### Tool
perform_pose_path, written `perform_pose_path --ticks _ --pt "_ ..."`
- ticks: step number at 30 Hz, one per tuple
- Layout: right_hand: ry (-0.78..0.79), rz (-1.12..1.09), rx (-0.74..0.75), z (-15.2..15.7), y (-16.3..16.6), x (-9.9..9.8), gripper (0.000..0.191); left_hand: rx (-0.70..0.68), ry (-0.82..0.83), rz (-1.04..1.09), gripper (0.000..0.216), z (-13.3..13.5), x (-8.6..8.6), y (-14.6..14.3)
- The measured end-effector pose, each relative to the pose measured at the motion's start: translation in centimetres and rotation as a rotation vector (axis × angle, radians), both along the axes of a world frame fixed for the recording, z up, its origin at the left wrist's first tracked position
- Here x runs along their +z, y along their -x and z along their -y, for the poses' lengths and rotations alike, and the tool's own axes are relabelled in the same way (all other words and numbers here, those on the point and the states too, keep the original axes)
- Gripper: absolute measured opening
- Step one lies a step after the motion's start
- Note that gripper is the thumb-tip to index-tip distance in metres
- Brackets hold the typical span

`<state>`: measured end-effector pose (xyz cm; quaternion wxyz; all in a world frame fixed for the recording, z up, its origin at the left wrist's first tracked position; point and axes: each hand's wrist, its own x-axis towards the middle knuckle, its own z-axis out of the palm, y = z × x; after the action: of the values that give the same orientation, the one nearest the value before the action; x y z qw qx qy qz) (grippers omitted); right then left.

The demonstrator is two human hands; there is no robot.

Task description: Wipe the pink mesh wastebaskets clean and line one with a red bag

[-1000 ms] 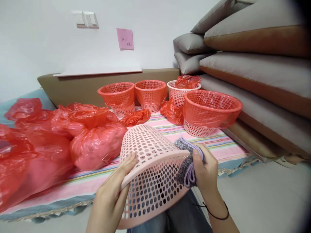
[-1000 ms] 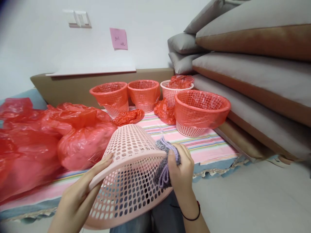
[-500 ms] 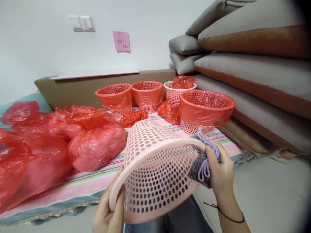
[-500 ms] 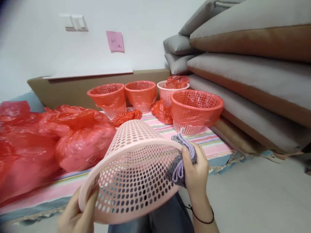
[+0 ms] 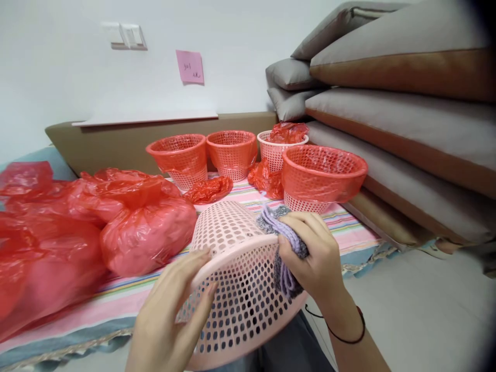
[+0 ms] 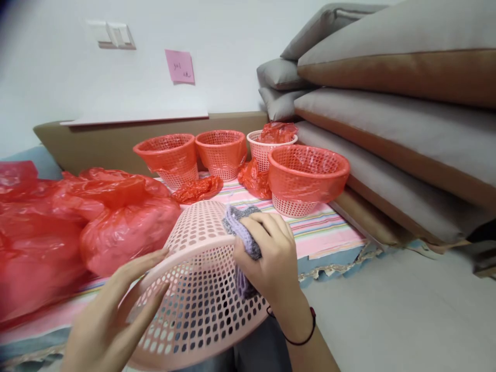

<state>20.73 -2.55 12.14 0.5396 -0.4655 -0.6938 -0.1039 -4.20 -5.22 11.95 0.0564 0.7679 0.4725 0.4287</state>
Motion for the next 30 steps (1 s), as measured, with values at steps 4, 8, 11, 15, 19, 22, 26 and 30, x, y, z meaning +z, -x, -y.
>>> perform_pose_path --ticks 4,8,11,15,19,22,26,30 --pt "-0.031 0.059 0.129 0.4 0.3 0.5 0.019 -0.181 -0.045 -0.163 0.043 -1.6 3.1 -0.9" --pt "-0.004 0.003 0.131 0.5 0.1 -0.1 0.017 -0.34 0.052 -0.234 0.043 -1.7 3.2 -1.0" --pt "0.07 -0.109 0.09 0.3 -0.1 -1.3 0.015 -0.339 0.129 -0.213 0.045 -1.6 2.6 -0.2" --pt "0.137 -0.284 -0.002 -0.3 -0.5 -3.6 0.018 -0.319 0.201 -0.151 0.043 -1.8 2.3 0.9" --pt "0.177 -0.444 -0.069 -0.4 -1.3 -5.9 0.021 -0.311 0.226 -0.124 0.042 -2.0 2.5 0.9" --pt "0.24 -0.535 -0.113 -0.4 -2.0 -6.5 0.024 -0.318 0.237 -0.131 0.041 -2.0 2.5 0.4" --pt "0.173 -0.436 -0.139 -0.1 -1.5 -4.6 0.023 -0.351 0.272 -0.129 0.04 -2.2 2.9 -0.6" --pt "0.052 -0.131 -0.106 0.5 1.0 -0.8 0.018 -0.396 0.278 -0.133 0.041 -2.6 3.3 -1.9"
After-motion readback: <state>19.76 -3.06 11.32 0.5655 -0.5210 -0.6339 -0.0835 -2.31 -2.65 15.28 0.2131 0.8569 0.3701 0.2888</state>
